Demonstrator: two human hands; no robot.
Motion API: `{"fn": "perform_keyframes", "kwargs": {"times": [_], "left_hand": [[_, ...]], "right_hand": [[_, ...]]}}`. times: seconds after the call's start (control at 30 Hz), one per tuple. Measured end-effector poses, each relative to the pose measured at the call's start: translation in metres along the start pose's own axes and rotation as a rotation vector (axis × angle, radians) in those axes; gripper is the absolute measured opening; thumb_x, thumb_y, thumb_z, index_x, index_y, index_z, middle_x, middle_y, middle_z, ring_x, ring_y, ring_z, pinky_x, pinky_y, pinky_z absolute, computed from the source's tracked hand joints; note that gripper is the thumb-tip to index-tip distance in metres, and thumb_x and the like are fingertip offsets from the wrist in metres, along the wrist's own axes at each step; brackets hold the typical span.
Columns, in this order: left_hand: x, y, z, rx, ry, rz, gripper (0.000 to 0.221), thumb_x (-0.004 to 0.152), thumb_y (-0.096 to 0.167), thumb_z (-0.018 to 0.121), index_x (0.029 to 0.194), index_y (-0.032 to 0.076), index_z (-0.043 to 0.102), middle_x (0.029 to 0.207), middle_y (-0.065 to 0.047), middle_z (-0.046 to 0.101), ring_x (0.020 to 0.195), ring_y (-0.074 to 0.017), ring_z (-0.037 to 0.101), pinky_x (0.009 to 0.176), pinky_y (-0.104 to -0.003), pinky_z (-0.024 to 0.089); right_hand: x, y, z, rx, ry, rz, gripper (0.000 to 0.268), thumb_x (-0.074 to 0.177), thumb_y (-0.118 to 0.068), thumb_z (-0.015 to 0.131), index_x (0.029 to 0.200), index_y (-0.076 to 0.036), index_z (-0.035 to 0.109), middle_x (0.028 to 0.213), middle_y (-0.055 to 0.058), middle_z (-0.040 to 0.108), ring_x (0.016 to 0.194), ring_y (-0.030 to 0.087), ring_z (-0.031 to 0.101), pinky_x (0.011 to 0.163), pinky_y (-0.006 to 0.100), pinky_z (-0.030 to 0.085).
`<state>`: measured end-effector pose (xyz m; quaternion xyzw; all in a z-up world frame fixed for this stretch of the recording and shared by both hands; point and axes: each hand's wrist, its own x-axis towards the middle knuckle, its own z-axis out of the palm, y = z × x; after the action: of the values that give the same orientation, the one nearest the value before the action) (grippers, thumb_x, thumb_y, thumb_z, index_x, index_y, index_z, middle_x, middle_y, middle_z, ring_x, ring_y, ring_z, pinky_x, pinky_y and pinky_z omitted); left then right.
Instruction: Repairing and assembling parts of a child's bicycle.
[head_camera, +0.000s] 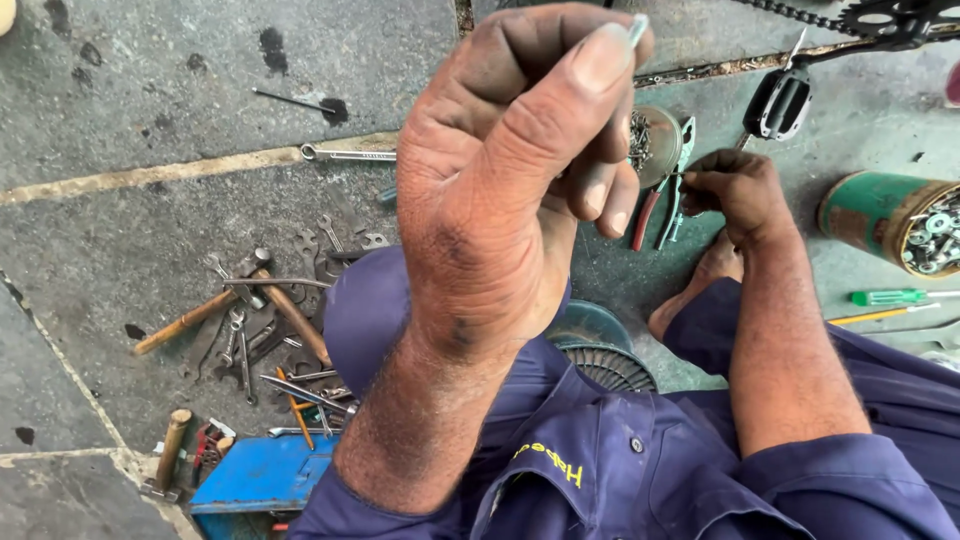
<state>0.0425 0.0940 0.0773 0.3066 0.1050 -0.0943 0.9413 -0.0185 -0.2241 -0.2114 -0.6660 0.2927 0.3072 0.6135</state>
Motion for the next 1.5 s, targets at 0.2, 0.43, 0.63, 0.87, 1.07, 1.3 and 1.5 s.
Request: {"fn": "perform_keyframes", "kwargs": {"times": [0.2,0.43,0.63,0.87,1.07,1.3,1.5], "left_hand": [[0.001,0.0,0.004,0.003,0.0,-0.004,0.015,0.118,0.008,0.067,0.112,-0.005,0.065,0.086,-0.009,0.063,0.065,-0.0114,0.051,0.059,-0.027,0.044],[0.001,0.0,0.0,0.023,-0.01,0.008,0.014,0.116,0.007,0.063,0.111,-0.006,0.064,0.085,-0.01,0.062,0.063,-0.0126,0.051,0.058,-0.028,0.045],[0.002,0.002,0.0,0.06,0.027,-0.016,0.016,0.115,0.007,0.063,0.112,-0.008,0.064,0.084,-0.011,0.062,0.063,-0.0122,0.051,0.057,-0.028,0.046],[0.007,0.005,0.006,0.1,0.104,-0.048,0.017,0.114,0.008,0.065,0.113,-0.009,0.065,0.085,-0.013,0.063,0.062,-0.0131,0.052,0.056,-0.029,0.047],[0.007,0.007,0.005,0.092,0.102,-0.045,0.017,0.112,0.007,0.066,0.115,-0.01,0.065,0.087,-0.015,0.064,0.065,-0.0136,0.053,0.059,-0.03,0.048],[0.003,0.006,0.002,0.101,0.119,-0.057,0.016,0.114,0.006,0.064,0.114,-0.01,0.065,0.086,-0.014,0.063,0.063,-0.0135,0.053,0.058,-0.03,0.049],[0.007,0.004,0.003,0.088,0.108,-0.053,0.016,0.114,0.007,0.064,0.114,-0.01,0.064,0.085,-0.015,0.064,0.063,-0.0135,0.053,0.058,-0.031,0.049]], "right_hand": [[0.013,0.043,-0.002,-0.059,0.021,0.068,0.012,0.089,0.001,0.068,0.1,0.004,0.071,0.084,0.012,0.072,0.065,0.02,0.068,0.061,0.033,0.059],[0.008,0.026,0.01,-0.403,0.121,0.066,0.02,0.09,-0.002,0.071,0.109,-0.002,0.074,0.09,0.011,0.074,0.066,0.018,0.069,0.06,0.031,0.06],[0.02,-0.004,0.01,-0.522,0.303,-0.283,0.023,0.094,0.003,0.067,0.113,-0.002,0.078,0.101,0.016,0.079,0.079,0.017,0.073,0.073,0.032,0.062],[0.035,-0.056,0.085,-0.883,-0.221,-0.189,0.034,0.083,0.0,0.058,0.111,-0.004,0.076,0.111,0.019,0.076,0.099,0.032,0.073,0.091,0.044,0.055],[0.054,-0.028,0.089,-1.079,-0.306,-0.11,0.036,0.084,-0.004,0.059,0.117,0.002,0.071,0.118,0.028,0.071,0.115,0.042,0.067,0.1,0.049,0.053],[0.019,-0.041,0.043,-0.703,-0.017,-0.293,0.046,0.087,-0.003,0.065,0.133,-0.002,0.065,0.126,0.021,0.07,0.119,0.032,0.067,0.102,0.041,0.052],[0.015,-0.074,0.053,-0.612,0.009,-0.258,0.038,0.093,0.005,0.054,0.126,-0.004,0.071,0.123,0.015,0.075,0.115,0.025,0.072,0.104,0.035,0.054]]}}
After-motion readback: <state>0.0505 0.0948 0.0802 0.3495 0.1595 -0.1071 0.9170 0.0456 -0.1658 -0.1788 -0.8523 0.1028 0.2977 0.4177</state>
